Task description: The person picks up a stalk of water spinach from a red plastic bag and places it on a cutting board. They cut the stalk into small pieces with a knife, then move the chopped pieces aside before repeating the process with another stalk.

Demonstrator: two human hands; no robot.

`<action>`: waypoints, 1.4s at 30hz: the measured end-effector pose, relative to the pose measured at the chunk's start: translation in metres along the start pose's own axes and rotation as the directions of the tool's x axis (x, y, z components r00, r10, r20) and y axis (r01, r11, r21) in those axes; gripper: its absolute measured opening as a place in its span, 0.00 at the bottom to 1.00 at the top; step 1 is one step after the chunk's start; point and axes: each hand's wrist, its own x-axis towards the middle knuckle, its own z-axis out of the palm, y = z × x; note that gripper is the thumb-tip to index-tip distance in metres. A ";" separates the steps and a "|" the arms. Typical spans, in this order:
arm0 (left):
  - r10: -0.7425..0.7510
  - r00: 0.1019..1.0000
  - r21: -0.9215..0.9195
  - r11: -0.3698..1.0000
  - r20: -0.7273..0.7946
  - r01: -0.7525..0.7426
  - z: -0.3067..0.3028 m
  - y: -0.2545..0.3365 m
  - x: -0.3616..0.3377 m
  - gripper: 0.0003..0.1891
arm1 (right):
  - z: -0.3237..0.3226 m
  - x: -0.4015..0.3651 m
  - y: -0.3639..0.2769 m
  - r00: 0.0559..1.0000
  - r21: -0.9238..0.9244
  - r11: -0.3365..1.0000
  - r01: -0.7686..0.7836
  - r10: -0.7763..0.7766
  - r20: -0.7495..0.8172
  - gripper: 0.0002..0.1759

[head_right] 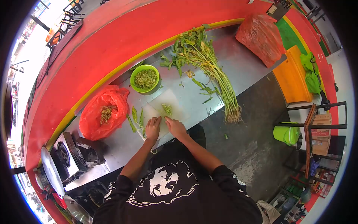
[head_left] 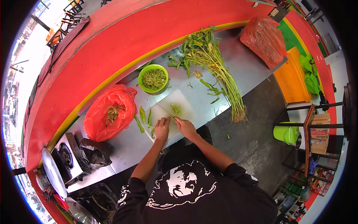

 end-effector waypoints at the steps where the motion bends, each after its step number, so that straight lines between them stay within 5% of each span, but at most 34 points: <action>1: -0.022 1.000 -0.045 0.999 0.002 0.022 -0.004 0.001 0.001 0.18 | -0.002 -0.003 0.002 1.000 -0.003 1.000 0.005 -0.005 -0.003 0.19; 4: -0.156 0.985 -0.196 0.966 0.072 0.168 -0.017 0.003 0.004 0.13 | -0.003 -0.012 0.009 1.000 0.062 0.998 -0.010 0.010 -0.003 0.19; 6: -0.129 0.992 -0.241 0.962 0.005 0.127 -0.027 -0.001 0.006 0.10 | -0.002 -0.013 0.013 1.000 0.107 0.994 0.027 -0.026 -0.016 0.19; 9: -0.422 0.902 -0.665 0.650 0.087 0.368 -0.046 -0.004 0.001 0.09 | -0.012 -0.008 0.014 0.999 0.065 0.998 0.014 -0.016 0.032 0.19; 12: -0.663 0.710 -0.756 0.333 0.237 0.564 -0.085 -0.011 -0.008 0.10 | -0.018 -0.004 0.018 0.997 0.083 0.996 0.045 -0.050 0.058 0.20; 18: -0.679 0.734 -0.758 0.486 -0.015 0.435 -0.190 -0.046 -0.040 0.13 | -0.005 0.000 0.031 0.996 0.111 0.993 0.026 -0.034 0.077 0.21; 21: -0.729 0.664 -0.710 0.557 -0.169 0.431 -0.254 -0.060 -0.044 0.13 | -0.003 0.002 0.037 0.996 0.109 0.992 0.069 -0.076 0.056 0.21; 26: -0.675 0.597 -0.737 0.646 -0.433 0.197 -0.315 -0.049 -0.022 0.10 | -0.007 -0.003 0.033 0.990 0.143 0.979 0.142 -0.143 -0.008 0.20; 27: -0.676 0.597 -0.741 0.644 -0.432 0.192 -0.308 -0.048 -0.015 0.10 | -0.008 -0.003 0.033 0.988 0.171 0.973 0.154 -0.154 -0.018 0.19; 29: -0.653 0.716 -0.592 0.687 -0.248 0.421 -0.277 -0.038 -0.003 0.08 | -0.009 -0.003 0.033 0.989 0.166 0.975 0.149 -0.150 -0.009 0.19; 32: -0.387 0.905 -0.659 0.730 -0.177 0.183 -0.158 -0.049 -0.009 0.11 | -0.008 -0.011 0.027 0.989 0.182 0.972 0.146 -0.144 -0.024 0.19; 34: -0.457 0.888 -0.686 0.627 0.062 0.370 -0.110 -0.011 -0.004 0.06 | 0.002 -0.011 0.035 0.992 0.234 0.964 0.125 -0.124 -0.018 0.20; 35: -0.353 0.935 -0.570 0.763 0.028 0.305 -0.093 -0.002 -0.004 0.05 | -0.002 -0.017 0.027 0.997 0.262 0.962 0.075 -0.082 0.015 0.20; 37: -0.363 0.928 -0.551 0.760 0.080 0.344 -0.056 0.004 -0.006 0.07 | -0.006 -0.022 0.016 0.999 0.270 0.963 0.015 -0.028 0.044 0.20; 40: -0.296 0.954 -0.495 0.823 0.046 0.279 -0.028 0.008 -0.004 0.08 | 0.001 -0.036 0.014 0.990 0.282 0.949 0.141 -0.133 -0.045 0.20; 42: -0.281 0.958 -0.519 0.812 0.054 0.267 -0.018 0.004 0.000 0.07 | -0.002 -0.048 0.006 0.998 0.312 0.949 0.037 -0.053 0.043 0.23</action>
